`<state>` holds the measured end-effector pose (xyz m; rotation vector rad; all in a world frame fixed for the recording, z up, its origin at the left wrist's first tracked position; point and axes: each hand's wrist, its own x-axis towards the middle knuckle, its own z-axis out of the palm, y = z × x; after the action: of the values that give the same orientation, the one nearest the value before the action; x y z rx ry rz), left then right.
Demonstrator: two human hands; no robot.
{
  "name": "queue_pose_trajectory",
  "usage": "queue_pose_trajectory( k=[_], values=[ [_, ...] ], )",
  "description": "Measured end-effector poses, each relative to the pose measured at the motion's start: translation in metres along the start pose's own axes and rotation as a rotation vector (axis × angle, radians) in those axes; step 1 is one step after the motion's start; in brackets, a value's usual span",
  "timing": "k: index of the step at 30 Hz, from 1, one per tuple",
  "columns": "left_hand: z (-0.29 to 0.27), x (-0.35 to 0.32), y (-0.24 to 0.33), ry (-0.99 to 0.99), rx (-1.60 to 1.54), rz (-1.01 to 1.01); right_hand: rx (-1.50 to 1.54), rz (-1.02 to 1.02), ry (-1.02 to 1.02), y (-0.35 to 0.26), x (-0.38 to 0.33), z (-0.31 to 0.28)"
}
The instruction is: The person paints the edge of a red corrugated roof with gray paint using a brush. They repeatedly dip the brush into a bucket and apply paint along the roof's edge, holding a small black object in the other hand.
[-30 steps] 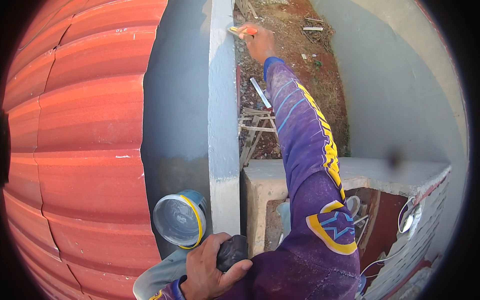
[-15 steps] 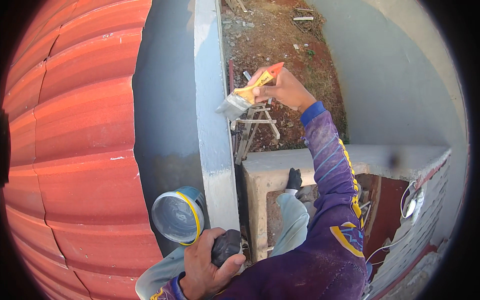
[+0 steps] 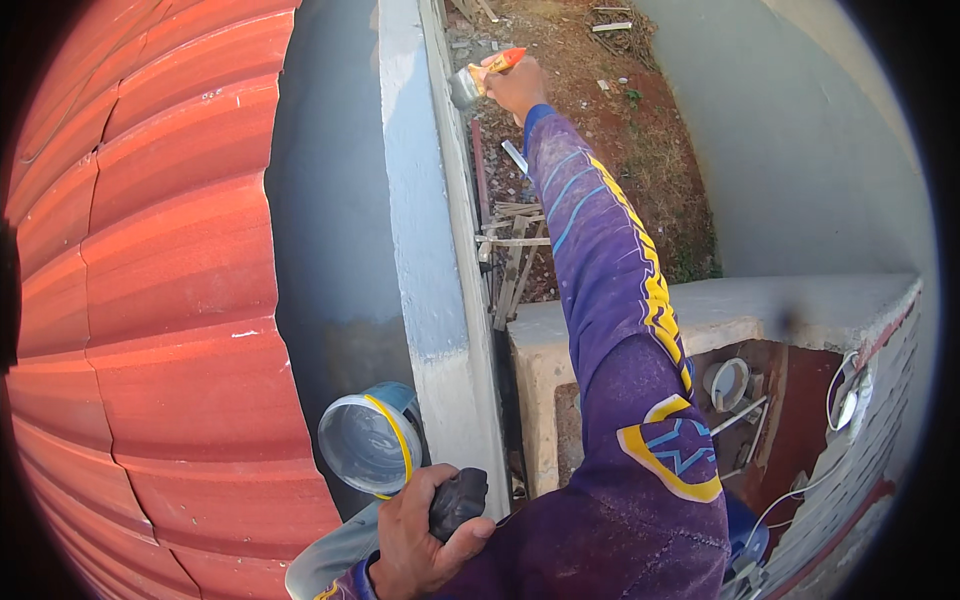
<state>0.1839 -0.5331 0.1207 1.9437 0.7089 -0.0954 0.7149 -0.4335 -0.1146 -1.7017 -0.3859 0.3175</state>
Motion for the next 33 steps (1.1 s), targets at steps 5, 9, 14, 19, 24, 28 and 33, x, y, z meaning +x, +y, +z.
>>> queue_pose_trajectory(
  k=[5,9,14,19,24,28,33],
  values=[
    [0.001,0.000,0.002,0.032,0.007,-0.027,0.738,0.104,0.063,-0.023,-0.020,0.018],
    [0.001,0.000,0.001,0.021,0.022,-0.013,0.872,0.396,-0.021,0.004,-0.035,0.021],
    [-0.003,0.001,0.002,0.015,-0.001,0.045,0.383,0.191,0.065,-0.003,-0.048,-0.012],
    [-0.007,0.001,-0.003,-0.002,0.003,0.165,0.590,0.196,-0.094,-0.026,-0.109,-0.012],
    [-0.005,-0.007,0.001,-0.008,-0.017,0.161,0.510,0.219,-0.018,-0.016,-0.144,-0.033],
    [-0.001,-0.012,0.001,-0.020,-0.020,0.191,0.525,0.241,-0.029,-0.007,-0.166,-0.032],
    [0.006,-0.016,0.006,0.005,-0.035,0.205,0.685,0.247,-0.003,-0.013,-0.164,-0.040]
  ],
)
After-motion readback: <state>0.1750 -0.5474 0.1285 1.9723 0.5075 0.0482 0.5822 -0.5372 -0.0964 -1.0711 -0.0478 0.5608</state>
